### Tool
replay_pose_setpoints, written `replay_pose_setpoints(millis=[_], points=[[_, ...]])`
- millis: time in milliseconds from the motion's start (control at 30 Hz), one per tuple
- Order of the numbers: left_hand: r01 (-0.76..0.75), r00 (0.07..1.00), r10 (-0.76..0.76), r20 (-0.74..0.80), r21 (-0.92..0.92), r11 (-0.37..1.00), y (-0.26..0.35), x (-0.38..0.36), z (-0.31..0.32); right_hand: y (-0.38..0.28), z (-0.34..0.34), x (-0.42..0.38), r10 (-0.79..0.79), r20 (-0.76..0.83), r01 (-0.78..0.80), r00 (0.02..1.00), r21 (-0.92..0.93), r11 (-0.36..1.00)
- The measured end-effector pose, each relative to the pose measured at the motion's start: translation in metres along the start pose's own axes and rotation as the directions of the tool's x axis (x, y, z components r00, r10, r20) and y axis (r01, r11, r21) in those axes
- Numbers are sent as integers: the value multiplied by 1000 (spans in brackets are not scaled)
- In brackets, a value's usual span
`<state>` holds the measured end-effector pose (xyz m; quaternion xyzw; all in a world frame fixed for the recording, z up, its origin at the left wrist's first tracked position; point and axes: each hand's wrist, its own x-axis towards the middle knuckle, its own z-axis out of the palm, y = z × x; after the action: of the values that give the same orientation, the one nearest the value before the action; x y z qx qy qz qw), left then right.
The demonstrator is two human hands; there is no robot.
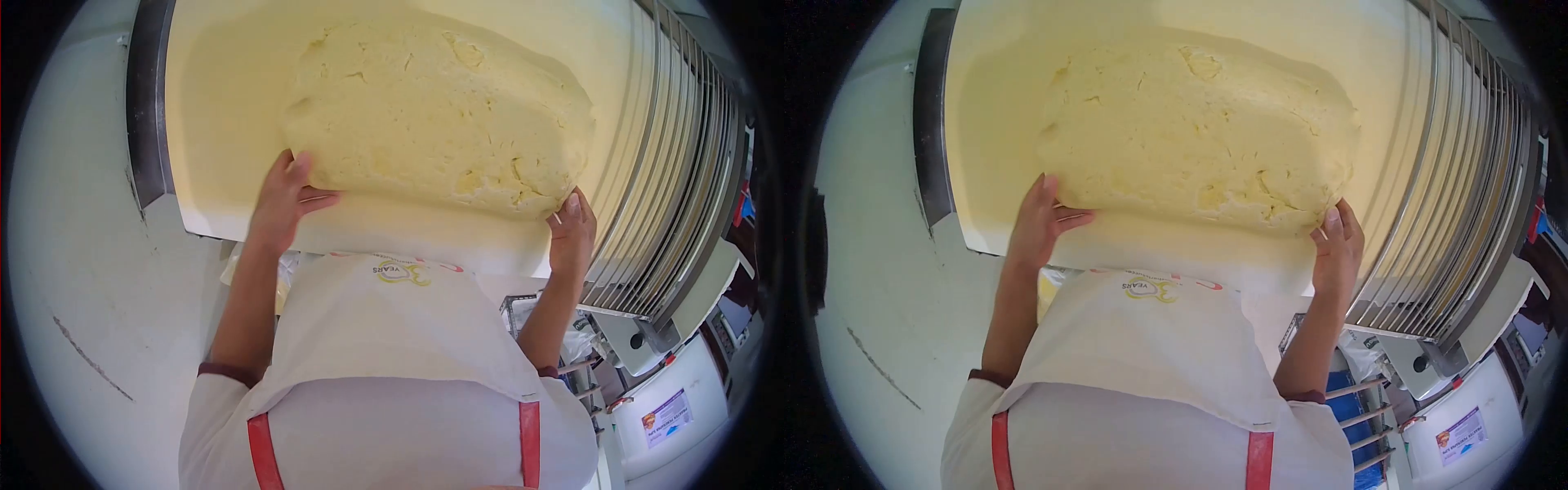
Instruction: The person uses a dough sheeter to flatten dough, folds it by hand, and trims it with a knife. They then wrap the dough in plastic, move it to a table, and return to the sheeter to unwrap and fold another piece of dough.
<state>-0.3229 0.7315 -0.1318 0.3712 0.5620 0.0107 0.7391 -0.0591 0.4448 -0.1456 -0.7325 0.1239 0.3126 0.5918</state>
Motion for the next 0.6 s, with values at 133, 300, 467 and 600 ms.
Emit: replay_pose_setpoints(millis=[133, 300, 467, 600], points=[[-174, 983, 179, -48, 106, 979, -6, 13, 19, 5, 32, -4, -87, 15, 85, 996, 107, 991], [-204, 973, 217, -78, 144, 968, -5, 7, 18, 12, 56, -1, -467, -173, 440, 867, -175, 881], [-153, 967, 190, -171, 211, 965, -5, 10, 1, -10, 30, 26, -390, -112, 343, 914, -302, 890], [-133, 971, 199, -130, 397, 908, 4, 19, -23, -3, 16, 38, -475, -72, 377, 877, -509, 774]])
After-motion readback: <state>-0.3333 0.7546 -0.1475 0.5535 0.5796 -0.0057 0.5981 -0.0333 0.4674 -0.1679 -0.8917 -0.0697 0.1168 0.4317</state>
